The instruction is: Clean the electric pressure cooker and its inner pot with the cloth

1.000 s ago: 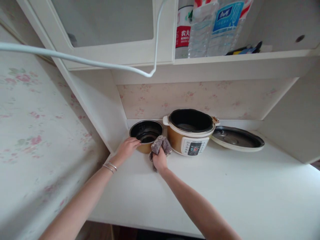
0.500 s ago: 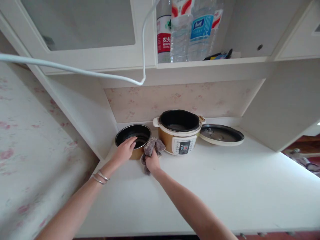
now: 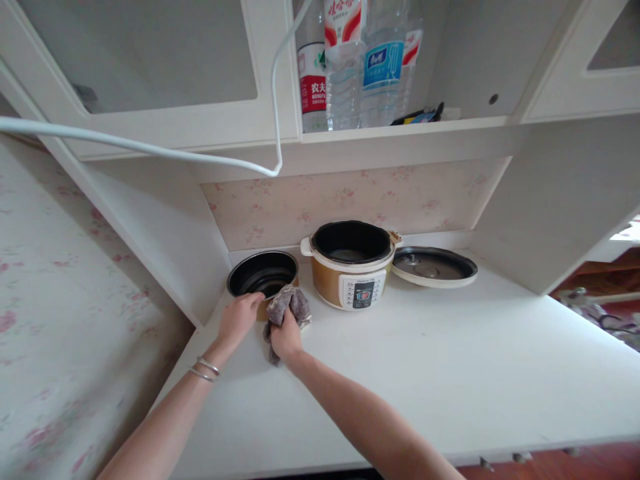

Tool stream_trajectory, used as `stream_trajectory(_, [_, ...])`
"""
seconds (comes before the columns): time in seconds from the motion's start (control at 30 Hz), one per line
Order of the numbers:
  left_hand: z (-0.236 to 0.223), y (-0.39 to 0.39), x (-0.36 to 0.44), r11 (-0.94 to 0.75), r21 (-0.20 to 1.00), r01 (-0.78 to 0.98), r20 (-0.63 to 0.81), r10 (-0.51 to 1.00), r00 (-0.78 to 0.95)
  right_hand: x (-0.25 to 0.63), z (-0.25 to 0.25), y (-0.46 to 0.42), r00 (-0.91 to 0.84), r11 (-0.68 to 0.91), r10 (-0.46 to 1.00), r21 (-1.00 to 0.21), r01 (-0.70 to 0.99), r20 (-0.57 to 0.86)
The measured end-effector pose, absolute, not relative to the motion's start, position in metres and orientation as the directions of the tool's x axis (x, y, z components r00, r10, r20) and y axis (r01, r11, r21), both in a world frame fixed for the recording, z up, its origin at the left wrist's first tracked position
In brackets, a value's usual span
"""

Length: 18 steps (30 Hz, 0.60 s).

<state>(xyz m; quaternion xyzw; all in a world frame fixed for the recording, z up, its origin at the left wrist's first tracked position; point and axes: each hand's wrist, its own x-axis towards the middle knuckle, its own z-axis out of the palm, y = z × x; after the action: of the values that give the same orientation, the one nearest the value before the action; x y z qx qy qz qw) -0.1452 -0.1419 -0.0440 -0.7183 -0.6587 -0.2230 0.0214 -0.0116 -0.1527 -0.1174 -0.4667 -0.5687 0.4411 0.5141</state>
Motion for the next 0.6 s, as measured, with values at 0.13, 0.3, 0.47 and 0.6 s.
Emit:
stream_trajectory(0.13, [-0.041,-0.149,-0.114,-0.192,0.401,0.896,0.465,0.885,-0.018,-0.002,-0.108,-0.161,-0.105,0.144,0.984,-0.989,-0.013,0.145])
stream_trajectory(0.3, [-0.042,-0.171,-0.082,-0.18,0.691,0.7,0.38,0.914,-0.141,0.033,-0.082,-0.164,-0.114,-0.04,0.993,-0.985,-0.17,-0.021])
stream_trajectory(0.47, [-0.035,-0.192,-0.036,0.039,0.986,0.163,-0.027,0.997,-0.074,0.07,-0.052,-0.176,-0.282,-0.158,0.958,-0.926,-0.343,-0.059])
stream_trajectory(0.6, [-0.034,-0.193,-0.005,0.083,0.993,-0.079,-0.086,0.996,-0.04,0.105,-0.047,-0.176,-0.479,-0.205,0.877,-0.931,-0.302,-0.038])
